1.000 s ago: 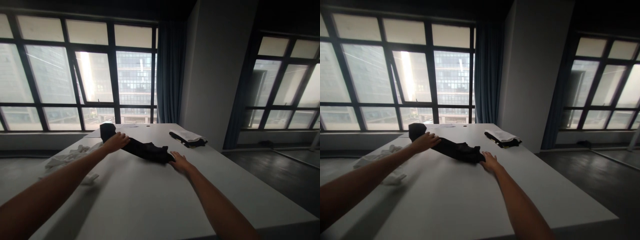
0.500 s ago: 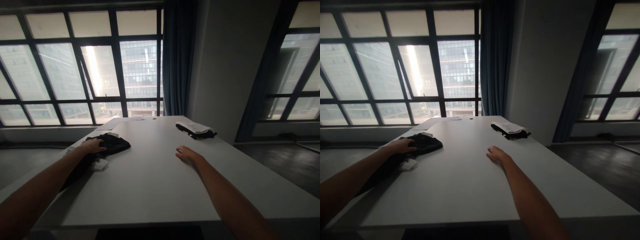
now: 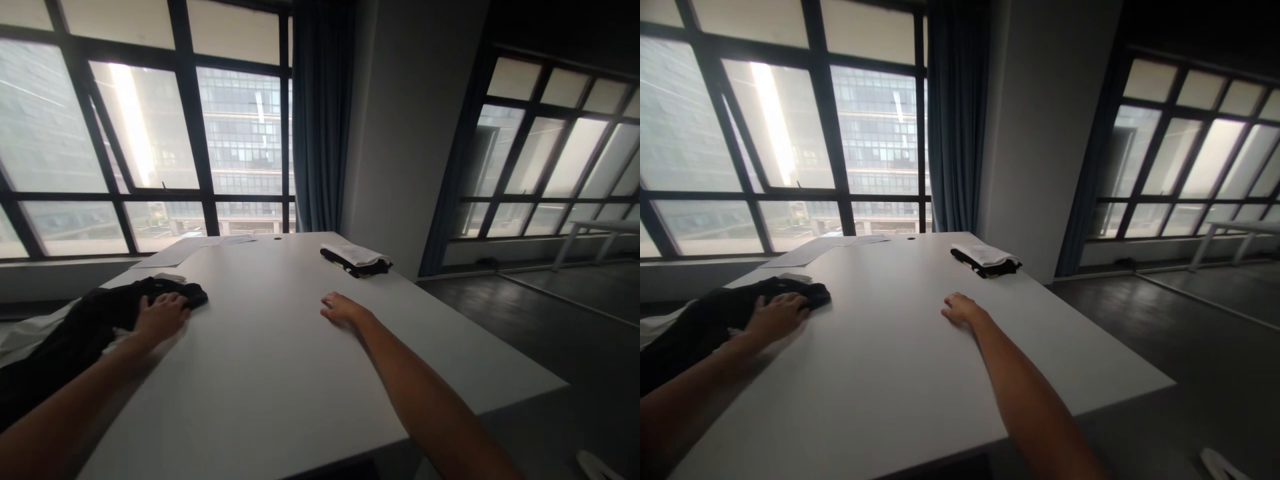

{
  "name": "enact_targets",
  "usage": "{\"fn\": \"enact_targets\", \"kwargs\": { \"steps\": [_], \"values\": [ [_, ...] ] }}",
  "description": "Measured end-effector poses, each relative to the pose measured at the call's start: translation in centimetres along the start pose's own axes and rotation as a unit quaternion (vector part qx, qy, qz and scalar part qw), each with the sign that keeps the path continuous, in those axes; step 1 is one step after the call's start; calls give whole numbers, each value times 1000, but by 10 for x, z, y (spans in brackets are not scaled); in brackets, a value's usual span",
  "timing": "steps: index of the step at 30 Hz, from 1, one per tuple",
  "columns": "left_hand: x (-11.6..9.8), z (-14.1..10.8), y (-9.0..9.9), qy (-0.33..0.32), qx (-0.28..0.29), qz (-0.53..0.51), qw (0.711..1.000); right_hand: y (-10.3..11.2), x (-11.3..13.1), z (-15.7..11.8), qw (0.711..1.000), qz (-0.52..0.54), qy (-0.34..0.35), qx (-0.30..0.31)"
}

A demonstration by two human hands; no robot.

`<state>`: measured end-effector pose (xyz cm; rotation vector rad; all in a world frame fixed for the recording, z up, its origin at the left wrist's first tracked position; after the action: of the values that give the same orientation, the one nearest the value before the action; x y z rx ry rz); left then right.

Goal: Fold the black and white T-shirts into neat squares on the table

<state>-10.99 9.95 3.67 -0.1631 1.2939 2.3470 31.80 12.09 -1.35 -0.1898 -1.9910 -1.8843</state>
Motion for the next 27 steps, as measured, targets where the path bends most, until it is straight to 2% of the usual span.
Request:
{"fn": "enact_targets", "kwargs": {
  "steps": [3, 6, 9, 11, 14, 16, 17, 19, 22, 24, 26, 27],
  "values": [
    [-24, 4, -42, -43, 75, 40, 995, 14, -12, 13, 999, -26, -29, -25],
    [-39, -1, -70, -103, 128, 60, 985, 50, -35, 28, 989, -61, -78, -111],
    [-32, -5, -71, -86, 118, 36, 989, 80, -65, 42, 970, -98, -141, -170],
    [-28, -6, -67, -74, 115, 28, 990, 91, -86, 53, 963, -109, -168, -182],
    [-28, -7, -63, -69, 118, 32, 990, 106, -111, 73, 959, -95, -182, -194],
    [-29, -6, -62, -66, 121, 31, 990, 122, -116, 84, 956, -90, -181, -212],
    [-30, -6, -62, -65, 122, 30, 990, 133, -112, 88, 954, -78, -172, -232],
    [-30, -5, -62, -63, 120, 29, 990, 152, -89, 89, 950, -31, -127, -285],
    [-31, -6, -62, -63, 118, 34, 990, 159, -25, 77, 941, 64, 11, -332],
    [-30, -7, -65, -63, 126, 38, 989, 139, 21, 66, 945, 144, 111, -273],
    [-30, -7, -67, -64, 134, 43, 988, 102, 58, 52, 950, 208, 186, -137],
    [-30, -8, -67, -64, 136, 46, 988, 85, 68, 43, 954, 213, 195, -81]
  ]
}}
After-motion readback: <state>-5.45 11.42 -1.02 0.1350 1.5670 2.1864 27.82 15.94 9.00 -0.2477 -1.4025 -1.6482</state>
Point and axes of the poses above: each hand's wrist, its own z-axis towards the middle knuckle, its own y-axis out of the back of the hand, x = y × z, the point moved 9 cm from there along z, towards the middle knuckle, and after that the axes turned 3 degrees about z, right-handed, at the moved point
